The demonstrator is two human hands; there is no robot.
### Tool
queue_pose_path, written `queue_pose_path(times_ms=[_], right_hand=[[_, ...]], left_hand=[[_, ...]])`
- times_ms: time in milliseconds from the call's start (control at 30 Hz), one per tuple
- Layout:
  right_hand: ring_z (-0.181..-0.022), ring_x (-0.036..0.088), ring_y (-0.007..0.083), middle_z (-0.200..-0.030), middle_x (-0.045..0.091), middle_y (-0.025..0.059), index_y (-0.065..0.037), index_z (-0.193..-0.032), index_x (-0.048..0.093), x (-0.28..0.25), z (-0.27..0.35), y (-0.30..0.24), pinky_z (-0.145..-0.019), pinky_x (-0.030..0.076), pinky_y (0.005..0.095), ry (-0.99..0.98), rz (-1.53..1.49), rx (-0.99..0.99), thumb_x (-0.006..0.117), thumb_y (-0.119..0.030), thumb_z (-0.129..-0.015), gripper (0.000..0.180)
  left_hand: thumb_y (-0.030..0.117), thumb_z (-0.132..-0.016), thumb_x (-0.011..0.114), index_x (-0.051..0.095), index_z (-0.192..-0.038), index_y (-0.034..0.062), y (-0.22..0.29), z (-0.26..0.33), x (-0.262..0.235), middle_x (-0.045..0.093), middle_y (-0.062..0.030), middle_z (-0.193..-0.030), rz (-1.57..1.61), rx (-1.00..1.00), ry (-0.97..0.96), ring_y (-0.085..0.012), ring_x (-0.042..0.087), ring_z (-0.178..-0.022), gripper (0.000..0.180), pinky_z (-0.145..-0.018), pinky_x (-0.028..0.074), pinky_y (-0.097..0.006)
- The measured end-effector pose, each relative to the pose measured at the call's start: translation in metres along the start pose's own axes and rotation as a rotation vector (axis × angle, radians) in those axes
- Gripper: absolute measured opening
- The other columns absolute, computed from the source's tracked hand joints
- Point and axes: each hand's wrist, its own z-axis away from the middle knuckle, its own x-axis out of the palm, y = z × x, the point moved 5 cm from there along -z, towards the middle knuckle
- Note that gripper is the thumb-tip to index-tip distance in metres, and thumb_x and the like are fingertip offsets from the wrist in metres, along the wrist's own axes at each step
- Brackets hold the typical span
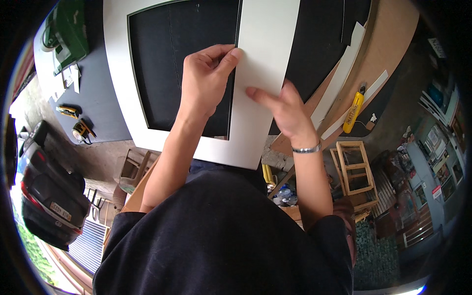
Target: The person assembles a picture frame by applying double-sided tape to the edges of a white mat board and attaching it to a black backing. They use a utility knife to trim the tape and repeatedly adjust the alignment of the mat and backing.
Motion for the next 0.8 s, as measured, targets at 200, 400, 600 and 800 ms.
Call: queue_pose_path(times_ms=[200, 400, 600, 800], right_hand=[[-0.097, 0.062, 0.0117, -0.107, 0.068, 0.0048, 0.002, -0.121, 0.064, 0.002, 0.035, 0.025, -0.086, 0.05, 0.0273, -0.056, 0.017, 0.099, 0.077, -0.019, -0.093, 0.037], [-0.092, 0.064, 0.0105, -0.102, 0.072, 0.0054, 0.003, -0.113, 0.069, -0.003, 0.057, 0.046, -0.083, 0.051, 0.0272, -0.06, 0.079, 0.168, 0.078, -0.016, -0.093, 0.029], [-0.088, 0.065, 0.0088, -0.098, 0.074, 0.0042, 0.003, -0.108, 0.072, -0.002, 0.06, 0.048, -0.081, 0.052, 0.0258, -0.044, 0.102, 0.122, 0.074, -0.012, -0.095, 0.02], [-0.088, 0.065, 0.0079, -0.097, 0.073, 0.0048, 0.004, -0.107, 0.071, -0.001, 0.06, 0.045, -0.08, 0.052, 0.0259, -0.029, 0.112, 0.122, 0.073, -0.012, -0.095, 0.021]], left_hand=[[0.016, -0.094, 0.074, 0.074, -0.109, -0.0077, 0.007, -0.015, -0.003, 0.073, -0.0067, -0.086, 0.076, -0.014, 0.011, -0.0095, 0.064, -0.075, 0.028, -0.069, 0.051, -0.022], [0.017, -0.094, 0.074, 0.074, -0.108, -0.0074, 0.011, -0.027, -0.007, 0.073, -0.0072, -0.085, 0.107, -0.009, 0.018, -0.0101, 0.065, -0.075, 0.029, -0.067, 0.051, -0.022], [0.021, -0.095, 0.073, 0.072, -0.113, -0.0066, 0.007, -0.028, -0.007, 0.073, -0.0062, -0.09, 0.152, -0.01, -0.024, -0.0101, 0.066, -0.079, 0.033, -0.071, 0.053, -0.023], [0.018, -0.096, 0.073, 0.068, -0.114, -0.0055, -0.005, -0.007, -0.016, 0.072, -0.0084, -0.093, 0.114, -0.037, -0.233, -0.0121, 0.069, -0.082, 0.03, -0.077, 0.059, -0.028]])
